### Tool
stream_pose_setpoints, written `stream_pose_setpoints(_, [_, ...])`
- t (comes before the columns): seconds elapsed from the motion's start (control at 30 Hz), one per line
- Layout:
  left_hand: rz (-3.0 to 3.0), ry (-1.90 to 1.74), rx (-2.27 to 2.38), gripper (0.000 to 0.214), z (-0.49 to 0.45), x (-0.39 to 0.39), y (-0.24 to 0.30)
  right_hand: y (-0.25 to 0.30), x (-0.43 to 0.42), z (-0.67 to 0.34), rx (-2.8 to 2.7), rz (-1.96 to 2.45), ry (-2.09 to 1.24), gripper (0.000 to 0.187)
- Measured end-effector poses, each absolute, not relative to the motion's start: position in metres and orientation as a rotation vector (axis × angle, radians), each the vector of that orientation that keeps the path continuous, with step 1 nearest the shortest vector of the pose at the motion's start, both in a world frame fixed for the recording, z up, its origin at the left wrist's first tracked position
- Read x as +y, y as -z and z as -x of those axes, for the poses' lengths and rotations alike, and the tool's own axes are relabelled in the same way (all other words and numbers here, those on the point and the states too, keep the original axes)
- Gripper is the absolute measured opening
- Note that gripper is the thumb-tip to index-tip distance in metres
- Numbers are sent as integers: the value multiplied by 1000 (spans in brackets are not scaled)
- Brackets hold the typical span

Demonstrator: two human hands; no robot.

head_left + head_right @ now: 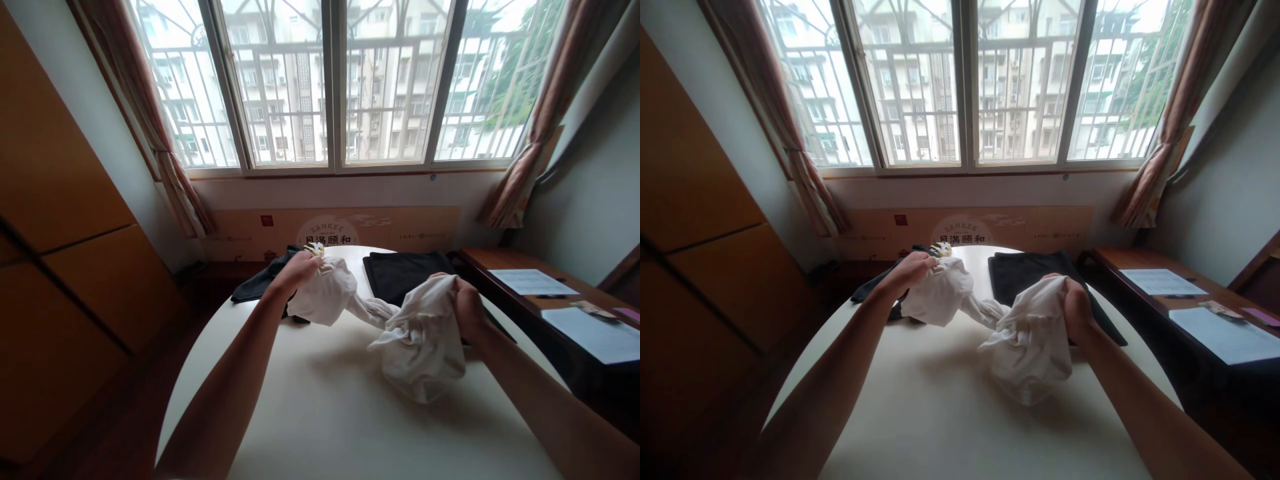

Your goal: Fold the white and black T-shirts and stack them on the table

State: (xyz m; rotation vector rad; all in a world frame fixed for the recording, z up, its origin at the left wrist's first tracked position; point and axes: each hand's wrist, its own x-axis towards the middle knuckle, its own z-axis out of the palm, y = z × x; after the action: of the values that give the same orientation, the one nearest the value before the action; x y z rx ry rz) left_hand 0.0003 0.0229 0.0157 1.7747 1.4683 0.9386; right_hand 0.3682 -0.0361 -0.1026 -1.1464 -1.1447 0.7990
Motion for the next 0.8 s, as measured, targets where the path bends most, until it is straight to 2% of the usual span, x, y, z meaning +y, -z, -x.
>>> stream_pose_setpoints(0.1, [-1650,-985,1461,25,3,25,-17,103,-28,-390,-966,1417,-658,61])
stream_pose_setpoints(0.2, [-1661,-1000,1348,22,-9,17,-16,94,-34,-384,-1215,1553,-255,74])
stream_pose_setpoints(0.3, [-1785,-973,1198,27,-32,3,-11,86,-50,-346,-1683,1321,-6,76])
stream_pose_setpoints(0.43, [-1950,-708,975,40,-62,-11,5,90,-70,-292,-2008,975,-35,88])
stream_pose_setpoints(0.53, [-1926,-696,989,53,-70,-9,18,95,-71,-284,-2104,909,-140,68])
stream_pose_setpoints(0.7, [-1725,-1065,1210,52,-51,14,19,96,-61,-314,-1829,1079,-212,34])
stream_pose_setpoints(0.8, [-1554,-1241,1241,48,-34,25,11,93,-56,-326,-1571,1119,-155,28])
